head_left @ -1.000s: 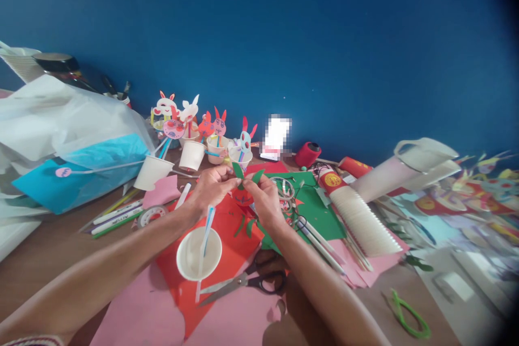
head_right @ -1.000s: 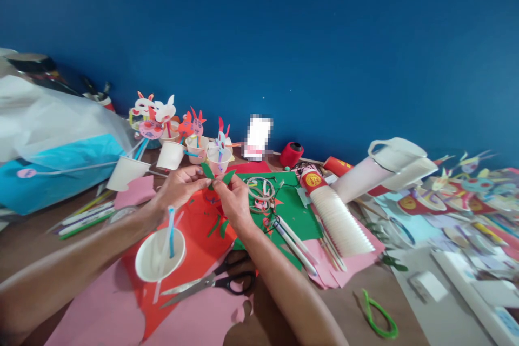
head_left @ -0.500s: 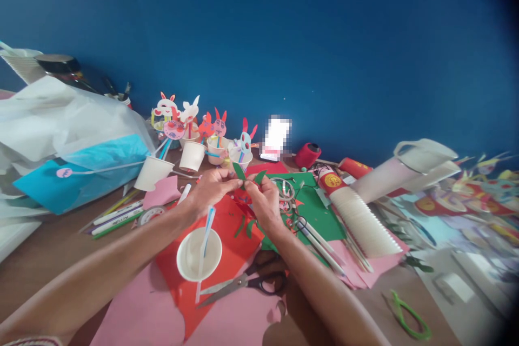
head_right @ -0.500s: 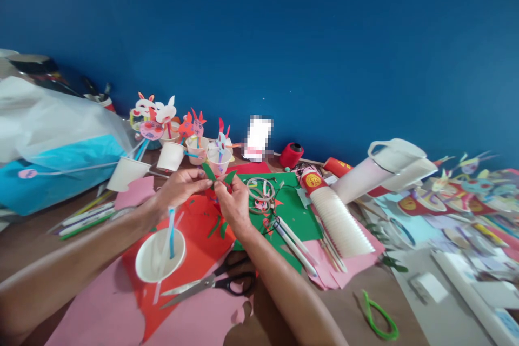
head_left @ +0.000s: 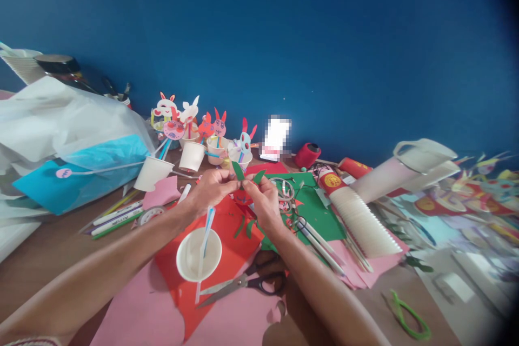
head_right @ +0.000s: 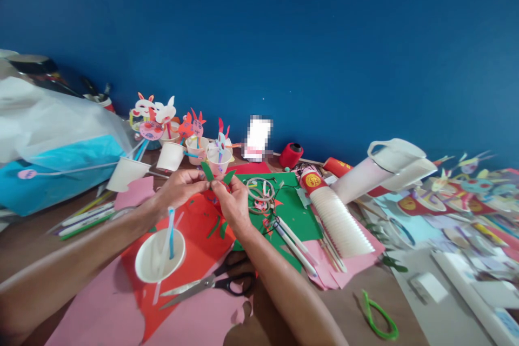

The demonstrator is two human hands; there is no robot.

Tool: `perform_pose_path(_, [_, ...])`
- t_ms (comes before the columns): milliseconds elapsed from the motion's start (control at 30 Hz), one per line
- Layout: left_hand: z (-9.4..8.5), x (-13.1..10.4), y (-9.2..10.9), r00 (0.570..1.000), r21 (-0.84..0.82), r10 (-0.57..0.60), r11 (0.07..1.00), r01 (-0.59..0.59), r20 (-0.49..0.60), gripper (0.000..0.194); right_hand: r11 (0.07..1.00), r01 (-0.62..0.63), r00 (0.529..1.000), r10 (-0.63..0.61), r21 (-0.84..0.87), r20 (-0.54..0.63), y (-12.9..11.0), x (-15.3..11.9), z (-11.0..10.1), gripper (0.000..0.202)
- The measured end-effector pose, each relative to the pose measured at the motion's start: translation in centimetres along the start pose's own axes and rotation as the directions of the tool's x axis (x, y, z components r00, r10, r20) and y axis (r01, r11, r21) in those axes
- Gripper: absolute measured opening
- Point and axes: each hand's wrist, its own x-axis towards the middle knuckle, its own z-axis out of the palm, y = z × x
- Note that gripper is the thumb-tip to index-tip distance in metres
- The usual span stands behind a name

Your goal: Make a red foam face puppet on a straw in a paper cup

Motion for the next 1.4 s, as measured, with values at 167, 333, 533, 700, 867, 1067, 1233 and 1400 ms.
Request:
perform_pose_path(167, [0.01,-0.04,-0.06,1.0,0.028,0.023,0.999,-0.023,-0.001,0.012,1.0,-0.01,1.0,0.01,-0.013,-0.003,0.18,0.08,0.01,0.016])
perform_pose_path(333, [0.12,-0.33,0.19,1.0,0.063,0.007,0.998,-0.006,-0.022,0.013,0.995,0.03,0.999,-0.033,-0.096,-0.028,0.38,0.0,-0.03,0.017])
perform_pose_path(533, [0.26,-0.75,0.72,1.0,0.14,0.004,0.99,-0.005,0.011,0.017,0.984,0.062,0.995,-0.073,-0.165,-0.062,0.72,-0.16,0.05,0.019])
perform_pose_path(700, [0.39,-0.66,0.66,1.0,0.119,0.012,0.993,-0.012,-0.001,0.019,0.981,0.087,0.993,-0.099,-0.176,-0.065,0.69,-0.18,0.16,0.018])
perform_pose_path(867, [0.26,-0.44,0.4,1.0,0.084,0.006,0.996,-0.003,-0.027,0.015,0.997,0.022,0.999,-0.025,-0.078,-0.029,0.57,-0.16,0.18,0.019])
perform_pose_path(1067, [-0.33,-0.03,0.06,0.996,0.099,0.012,0.995,-0.003,-0.086,0.016,0.994,-0.051,0.998,0.047,0.101,0.041,0.58,-0.21,0.16,0.017])
perform_pose_path(1233, [-0.25,-0.09,0.18,0.996,0.148,-0.008,0.989,0.021,-0.093,0.015,0.984,-0.074,0.997,0.071,0.162,0.027,0.56,-0.14,0.27,0.015])
perform_pose_path(1400, [-0.06,-0.15,0.11,0.998,0.11,-0.024,0.993,0.031,-0.06,0.015,0.99,-0.085,0.996,0.086,0.115,-0.003,0.62,0.06,0.24,0.016])
